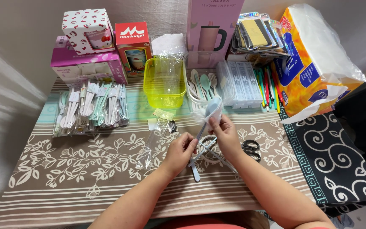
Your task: Wrapping plastic cutlery in napkins and securing them with tape
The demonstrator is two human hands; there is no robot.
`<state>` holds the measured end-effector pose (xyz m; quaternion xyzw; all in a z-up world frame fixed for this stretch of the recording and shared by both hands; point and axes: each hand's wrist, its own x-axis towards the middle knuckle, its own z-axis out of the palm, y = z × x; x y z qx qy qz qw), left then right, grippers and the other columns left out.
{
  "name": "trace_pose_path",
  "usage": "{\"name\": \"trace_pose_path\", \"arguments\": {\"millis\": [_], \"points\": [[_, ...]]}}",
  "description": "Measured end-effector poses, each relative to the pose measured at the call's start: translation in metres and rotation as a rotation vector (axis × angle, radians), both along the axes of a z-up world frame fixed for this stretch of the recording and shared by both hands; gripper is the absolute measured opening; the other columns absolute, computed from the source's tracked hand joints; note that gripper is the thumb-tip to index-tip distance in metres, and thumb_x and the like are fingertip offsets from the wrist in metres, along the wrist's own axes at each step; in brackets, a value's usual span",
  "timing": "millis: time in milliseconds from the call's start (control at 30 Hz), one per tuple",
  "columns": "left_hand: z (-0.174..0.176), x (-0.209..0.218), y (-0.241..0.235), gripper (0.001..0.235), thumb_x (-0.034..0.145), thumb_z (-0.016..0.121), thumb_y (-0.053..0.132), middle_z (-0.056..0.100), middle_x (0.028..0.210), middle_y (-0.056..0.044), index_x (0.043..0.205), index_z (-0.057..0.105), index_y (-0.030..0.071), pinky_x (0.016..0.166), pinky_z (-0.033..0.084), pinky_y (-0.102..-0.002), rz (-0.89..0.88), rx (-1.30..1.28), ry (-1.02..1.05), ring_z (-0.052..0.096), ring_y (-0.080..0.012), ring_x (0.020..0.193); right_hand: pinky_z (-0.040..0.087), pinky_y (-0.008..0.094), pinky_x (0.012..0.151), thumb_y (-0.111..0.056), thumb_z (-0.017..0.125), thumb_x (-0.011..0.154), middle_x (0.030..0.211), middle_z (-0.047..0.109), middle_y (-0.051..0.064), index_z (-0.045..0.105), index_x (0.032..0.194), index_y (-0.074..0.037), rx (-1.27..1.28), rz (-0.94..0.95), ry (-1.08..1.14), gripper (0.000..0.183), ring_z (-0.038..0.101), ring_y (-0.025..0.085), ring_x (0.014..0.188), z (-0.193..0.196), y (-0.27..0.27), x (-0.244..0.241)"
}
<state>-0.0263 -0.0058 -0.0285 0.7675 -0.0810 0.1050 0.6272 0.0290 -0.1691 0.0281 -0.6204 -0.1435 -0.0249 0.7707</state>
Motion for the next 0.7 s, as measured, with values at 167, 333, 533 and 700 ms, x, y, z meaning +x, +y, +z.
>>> {"name": "trace_pose_path", "arguments": {"millis": [167, 333, 533, 700], "points": [[0.011, -0.006, -0.001, 0.015, 0.100, 0.064, 0.021, 0.072, 0.062, -0.005, 0.089, 0.065, 0.011, 0.049, 0.048, -0.026, 0.006, -0.014, 0.014, 0.061, -0.0171, 0.050, 0.049, 0.027, 0.061, -0.019, 0.072, 0.099, 0.066, 0.061, 0.005, 0.066, 0.089, -0.005, -0.121, 0.038, -0.037, 0.019, 0.055, 0.011, 0.062, -0.007, 0.004, 0.000], [0.018, -0.011, -0.005, 0.020, 0.102, 0.062, 0.024, 0.071, 0.063, -0.008, 0.089, 0.065, 0.008, 0.049, 0.049, -0.026, -0.017, -0.036, -0.004, 0.059, -0.0174, 0.049, 0.053, 0.029, 0.069, -0.028, 0.060, 0.108, 0.074, 0.062, 0.007, 0.059, 0.094, -0.008, 0.164, -0.068, 0.014, 0.025, 0.060, 0.016, 0.067, 0.021, -0.015, 0.009], [0.020, -0.011, -0.002, 0.020, 0.103, 0.060, 0.022, 0.072, 0.063, -0.008, 0.092, 0.064, 0.006, 0.049, 0.049, -0.026, 0.020, -0.064, 0.013, 0.058, -0.0156, 0.050, 0.051, 0.036, 0.065, -0.014, 0.058, 0.096, 0.069, 0.064, 0.012, 0.068, 0.080, -0.001, -0.380, 0.203, 0.130, 0.023, 0.060, 0.021, 0.063, 0.009, -0.025, 0.017], [0.012, -0.010, -0.006, 0.019, 0.102, 0.061, 0.022, 0.070, 0.061, -0.008, 0.090, 0.064, 0.008, 0.050, 0.050, -0.027, -0.004, -0.026, -0.017, 0.059, -0.0171, 0.050, 0.038, 0.046, 0.112, -0.036, 0.056, 0.106, 0.119, 0.065, 0.006, 0.064, 0.131, -0.012, -0.162, 0.204, 0.317, 0.036, 0.055, 0.017, 0.110, 0.023, -0.012, -0.003]]}}
